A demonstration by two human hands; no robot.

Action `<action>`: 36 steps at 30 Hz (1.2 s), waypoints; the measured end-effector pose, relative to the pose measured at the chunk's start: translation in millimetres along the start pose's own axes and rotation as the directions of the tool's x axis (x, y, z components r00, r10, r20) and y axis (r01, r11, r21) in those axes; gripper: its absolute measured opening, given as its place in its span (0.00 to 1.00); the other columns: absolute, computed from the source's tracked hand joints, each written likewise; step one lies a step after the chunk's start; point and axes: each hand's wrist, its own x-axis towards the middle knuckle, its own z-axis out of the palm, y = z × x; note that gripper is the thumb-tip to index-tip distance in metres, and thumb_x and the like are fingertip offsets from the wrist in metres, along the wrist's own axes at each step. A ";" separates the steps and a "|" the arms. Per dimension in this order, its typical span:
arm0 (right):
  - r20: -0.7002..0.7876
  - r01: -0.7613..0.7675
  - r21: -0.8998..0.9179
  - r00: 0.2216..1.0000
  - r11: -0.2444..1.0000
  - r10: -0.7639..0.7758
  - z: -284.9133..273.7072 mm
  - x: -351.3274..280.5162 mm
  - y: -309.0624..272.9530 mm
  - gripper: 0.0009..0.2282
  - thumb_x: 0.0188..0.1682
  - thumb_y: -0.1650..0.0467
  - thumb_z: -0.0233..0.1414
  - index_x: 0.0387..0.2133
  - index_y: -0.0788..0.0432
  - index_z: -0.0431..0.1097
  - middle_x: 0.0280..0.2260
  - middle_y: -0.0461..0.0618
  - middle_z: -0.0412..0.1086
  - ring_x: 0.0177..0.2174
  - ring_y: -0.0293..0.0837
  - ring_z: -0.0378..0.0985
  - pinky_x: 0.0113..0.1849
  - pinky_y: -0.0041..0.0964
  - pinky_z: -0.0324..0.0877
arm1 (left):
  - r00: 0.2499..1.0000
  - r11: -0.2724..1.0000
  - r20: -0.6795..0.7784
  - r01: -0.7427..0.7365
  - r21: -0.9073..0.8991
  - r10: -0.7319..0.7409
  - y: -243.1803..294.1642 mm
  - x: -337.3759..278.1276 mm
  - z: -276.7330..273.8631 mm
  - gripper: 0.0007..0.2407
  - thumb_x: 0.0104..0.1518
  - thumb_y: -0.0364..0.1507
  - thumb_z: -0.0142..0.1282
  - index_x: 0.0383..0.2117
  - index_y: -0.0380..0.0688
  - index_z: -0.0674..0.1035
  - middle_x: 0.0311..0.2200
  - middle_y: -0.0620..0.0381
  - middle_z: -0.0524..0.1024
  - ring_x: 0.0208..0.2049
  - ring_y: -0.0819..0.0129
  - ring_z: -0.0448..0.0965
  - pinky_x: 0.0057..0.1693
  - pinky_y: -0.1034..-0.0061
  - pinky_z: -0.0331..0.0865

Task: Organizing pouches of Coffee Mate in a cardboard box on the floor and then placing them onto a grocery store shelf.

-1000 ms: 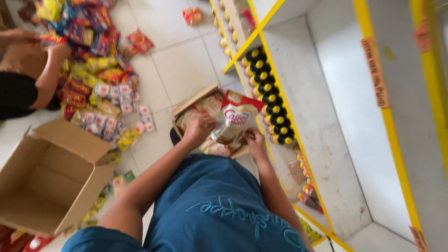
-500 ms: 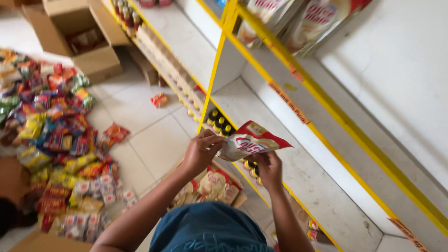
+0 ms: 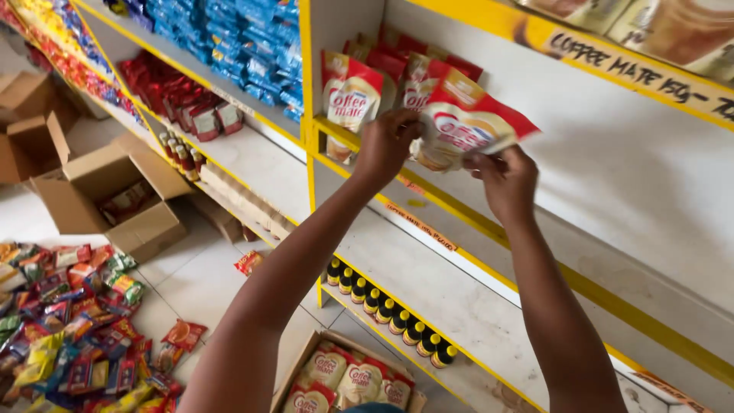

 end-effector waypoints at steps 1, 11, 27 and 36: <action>0.024 -0.058 -0.021 0.998 0.998 0.059 1.8 13.3 17.0 0.03 0.55 0.78 0.53 0.40 0.65 0.69 0.36 0.52 0.78 0.35 0.42 0.85 0.36 0.34 0.81 | 0.998 0.997 -0.010 0.060 0.041 -0.060 -13.2 11.6 6.9 0.06 0.56 0.25 0.60 0.38 0.41 0.83 0.32 0.49 0.83 0.32 0.60 0.86 0.40 0.69 0.77; 0.178 -0.442 -0.057 0.878 0.895 0.444 60.8 77.7 91.5 0.04 0.51 0.75 0.55 0.32 0.65 0.69 0.32 0.53 0.77 0.32 0.46 0.85 0.31 0.37 0.79 | 0.957 0.852 -0.043 0.277 0.444 -0.288 -154.6 63.1 46.9 0.09 0.62 0.31 0.51 0.35 0.39 0.80 0.36 0.35 0.80 0.43 0.36 0.78 0.49 0.48 0.71; 0.217 -0.573 -0.018 0.798 0.819 0.563 81.7 93.4 118.6 0.04 0.52 0.73 0.54 0.34 0.62 0.68 0.35 0.52 0.75 0.32 0.47 0.86 0.32 0.38 0.81 | 0.901 0.832 -0.023 0.409 0.376 -0.432 -194.6 50.8 55.5 0.16 0.54 0.31 0.53 0.46 0.35 0.75 0.46 0.33 0.78 0.52 0.37 0.75 0.57 0.54 0.70; 0.213 -0.594 0.052 0.792 0.803 0.572 76.8 94.6 124.1 0.02 0.52 0.77 0.50 0.36 0.64 0.68 0.36 0.54 0.75 0.31 0.48 0.85 0.32 0.39 0.81 | 0.931 0.922 -0.049 0.366 0.126 -0.363 -176.0 19.2 63.7 0.16 0.52 0.24 0.48 0.48 0.38 0.75 0.44 0.35 0.79 0.51 0.38 0.77 0.55 0.56 0.70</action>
